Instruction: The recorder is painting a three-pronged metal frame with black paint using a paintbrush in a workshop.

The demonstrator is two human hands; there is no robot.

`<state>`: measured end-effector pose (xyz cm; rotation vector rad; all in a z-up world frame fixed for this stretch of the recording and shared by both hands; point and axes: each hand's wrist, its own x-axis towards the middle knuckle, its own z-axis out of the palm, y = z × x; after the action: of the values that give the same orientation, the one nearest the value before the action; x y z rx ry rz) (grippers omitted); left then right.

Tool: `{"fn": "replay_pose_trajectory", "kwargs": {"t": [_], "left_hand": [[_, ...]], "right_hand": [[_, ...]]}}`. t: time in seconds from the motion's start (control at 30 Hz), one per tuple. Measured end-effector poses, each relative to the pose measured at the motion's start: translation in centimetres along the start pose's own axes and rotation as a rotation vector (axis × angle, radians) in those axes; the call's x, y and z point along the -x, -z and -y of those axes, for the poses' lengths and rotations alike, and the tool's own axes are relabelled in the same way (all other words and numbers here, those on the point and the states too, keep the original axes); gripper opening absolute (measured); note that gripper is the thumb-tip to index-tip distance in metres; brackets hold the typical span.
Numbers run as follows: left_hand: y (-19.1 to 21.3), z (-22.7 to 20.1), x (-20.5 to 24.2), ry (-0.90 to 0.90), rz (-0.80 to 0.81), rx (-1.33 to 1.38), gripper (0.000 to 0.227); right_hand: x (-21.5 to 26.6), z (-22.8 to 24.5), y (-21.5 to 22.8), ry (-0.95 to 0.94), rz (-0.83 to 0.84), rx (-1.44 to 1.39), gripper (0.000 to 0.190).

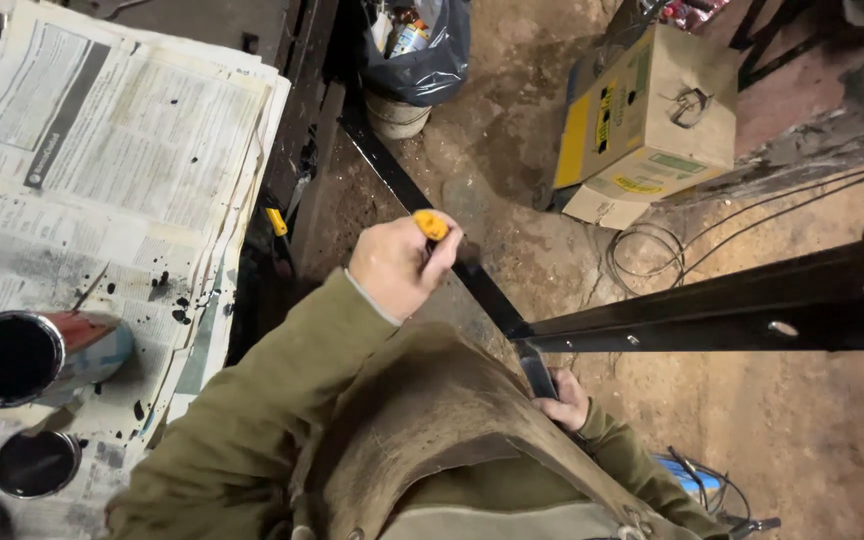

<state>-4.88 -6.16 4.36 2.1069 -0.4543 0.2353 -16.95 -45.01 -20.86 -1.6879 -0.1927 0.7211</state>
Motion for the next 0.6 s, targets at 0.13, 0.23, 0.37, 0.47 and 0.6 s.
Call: {"fn": "replay_pose_trajectory", "kwargs": {"t": [0.13, 0.23, 0.37, 0.47, 0.6], "left_hand": [[-0.8, 2.6, 0.1, 0.154, 0.160, 0.520, 0.023], [0.4, 6.4, -1.6, 0.220, 0.166, 0.478, 0.021], [5.5, 11.8, -5.6, 0.356, 0.031, 0.185, 0.025], [8.7, 15.3, -7.6, 0.307, -0.119, 0.068, 0.025], [10.2, 15.7, -8.3, 0.228, -0.310, -0.269, 0.019]], "right_hand": [[0.4, -1.5, 0.2, 0.001, 0.008, -0.006, 0.024], [0.4, -1.8, 0.5, -0.001, 0.019, -0.014, 0.025], [0.7, -2.8, 0.4, -0.018, -0.011, -0.026, 0.028], [0.6, -2.9, 0.6, -0.013, -0.011, -0.048, 0.030], [0.7, -3.6, 0.3, 0.045, 0.018, -0.150, 0.031]]}}
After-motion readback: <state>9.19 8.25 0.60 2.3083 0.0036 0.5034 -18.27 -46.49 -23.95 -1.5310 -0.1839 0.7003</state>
